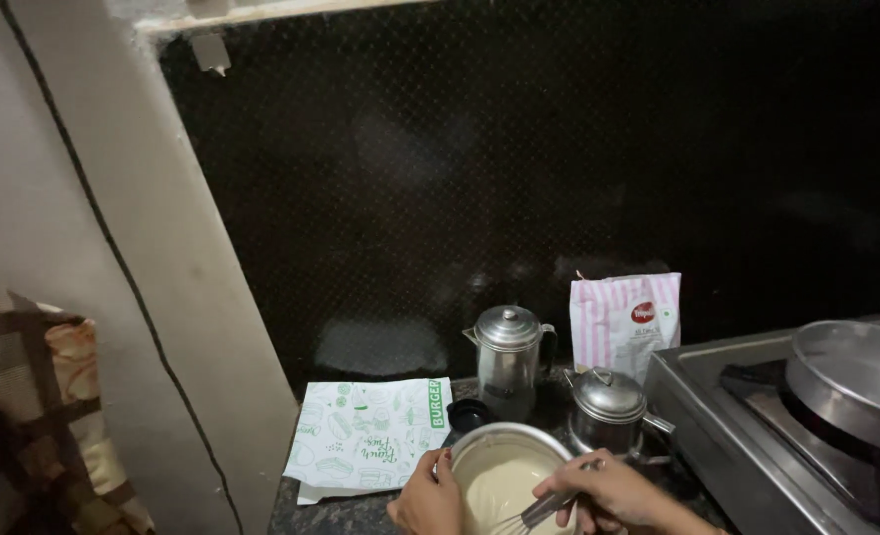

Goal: Whisking a light-colored batter or mixture in a stainless steel bowl with a hand whisk.

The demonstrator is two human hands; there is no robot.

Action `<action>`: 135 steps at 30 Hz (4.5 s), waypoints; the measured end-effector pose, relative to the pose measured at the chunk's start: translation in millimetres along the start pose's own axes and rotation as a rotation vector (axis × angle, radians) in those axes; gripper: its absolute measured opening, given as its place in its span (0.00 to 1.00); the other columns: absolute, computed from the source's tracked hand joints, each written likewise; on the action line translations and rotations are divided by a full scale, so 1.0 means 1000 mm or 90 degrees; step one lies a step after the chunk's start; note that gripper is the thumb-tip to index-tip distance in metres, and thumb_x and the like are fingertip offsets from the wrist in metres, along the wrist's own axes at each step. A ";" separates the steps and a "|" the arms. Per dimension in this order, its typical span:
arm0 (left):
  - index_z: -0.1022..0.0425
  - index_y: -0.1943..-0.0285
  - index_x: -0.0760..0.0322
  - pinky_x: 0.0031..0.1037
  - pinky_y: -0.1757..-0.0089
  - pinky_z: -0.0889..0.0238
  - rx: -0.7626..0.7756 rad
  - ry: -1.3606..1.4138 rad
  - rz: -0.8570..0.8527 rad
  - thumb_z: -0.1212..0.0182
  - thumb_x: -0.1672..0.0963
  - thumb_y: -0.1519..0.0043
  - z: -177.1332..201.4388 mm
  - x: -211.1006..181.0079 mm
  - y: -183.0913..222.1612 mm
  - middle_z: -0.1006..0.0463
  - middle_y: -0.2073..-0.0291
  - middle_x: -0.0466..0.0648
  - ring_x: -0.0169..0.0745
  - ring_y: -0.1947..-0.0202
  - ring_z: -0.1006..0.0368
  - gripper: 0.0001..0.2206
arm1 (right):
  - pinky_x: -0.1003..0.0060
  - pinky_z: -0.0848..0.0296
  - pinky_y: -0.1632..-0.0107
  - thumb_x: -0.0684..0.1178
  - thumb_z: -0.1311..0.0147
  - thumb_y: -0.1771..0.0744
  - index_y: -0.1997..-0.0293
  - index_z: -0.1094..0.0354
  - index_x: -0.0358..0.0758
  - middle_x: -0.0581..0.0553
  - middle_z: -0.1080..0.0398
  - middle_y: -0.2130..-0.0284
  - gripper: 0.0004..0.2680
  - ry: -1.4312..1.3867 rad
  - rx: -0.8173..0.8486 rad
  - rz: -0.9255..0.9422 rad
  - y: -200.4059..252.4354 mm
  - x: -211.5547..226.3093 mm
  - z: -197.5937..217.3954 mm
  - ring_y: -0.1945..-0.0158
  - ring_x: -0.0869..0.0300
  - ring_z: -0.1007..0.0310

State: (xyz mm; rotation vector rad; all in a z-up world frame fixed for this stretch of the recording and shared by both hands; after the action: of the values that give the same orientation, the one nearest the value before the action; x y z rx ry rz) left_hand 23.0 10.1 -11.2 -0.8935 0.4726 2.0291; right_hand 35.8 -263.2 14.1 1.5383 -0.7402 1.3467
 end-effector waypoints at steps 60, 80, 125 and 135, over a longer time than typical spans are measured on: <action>0.18 0.51 0.35 0.35 0.44 0.46 0.007 -0.036 -0.004 0.48 0.46 0.36 0.000 -0.002 0.002 0.14 0.67 0.40 0.38 0.58 0.20 0.12 | 0.70 0.25 0.71 0.50 0.38 0.36 0.62 0.19 0.38 0.43 0.22 0.80 0.08 0.504 -0.250 0.001 0.031 0.100 -0.054 0.80 0.62 0.21; 0.18 0.53 0.38 0.34 0.48 0.41 -0.039 -0.029 -0.042 0.47 0.45 0.37 -0.026 0.019 -0.017 0.14 0.68 0.43 0.44 0.60 0.19 0.12 | 0.67 0.22 0.68 0.53 0.40 0.36 0.60 0.20 0.39 0.42 0.22 0.79 0.09 0.397 -0.090 0.065 0.010 0.081 -0.079 0.77 0.61 0.20; 0.19 0.53 0.35 0.37 0.48 0.42 -0.025 -0.048 -0.044 0.48 0.46 0.37 -0.006 0.002 -0.002 0.14 0.70 0.44 0.44 0.60 0.18 0.11 | 0.64 0.20 0.64 0.51 0.43 0.37 0.64 0.21 0.34 0.42 0.21 0.78 0.11 0.641 -0.064 -0.033 0.022 0.128 -0.067 0.74 0.57 0.17; 0.19 0.57 0.42 0.41 0.55 0.39 -0.114 -0.020 -0.073 0.47 0.46 0.38 0.029 -0.016 0.028 0.17 0.72 0.54 0.58 0.66 0.21 0.11 | 0.65 0.24 0.72 0.50 0.39 0.36 0.61 0.19 0.33 0.42 0.25 0.80 0.10 0.284 0.018 -0.043 0.009 0.084 -0.085 0.79 0.60 0.24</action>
State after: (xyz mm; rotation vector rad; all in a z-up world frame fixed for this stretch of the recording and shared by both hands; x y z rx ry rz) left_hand -6.0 3.1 20.3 -0.9721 0.2192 1.9995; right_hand 10.9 -177.9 94.4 1.2076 -0.3878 1.5794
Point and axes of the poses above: each hand's wrist, its own y-axis away from the middle knuckle, its own z-axis out of the back of the hand, x = y × z, the point moved 1 cm from there along -y, towards the middle knuckle
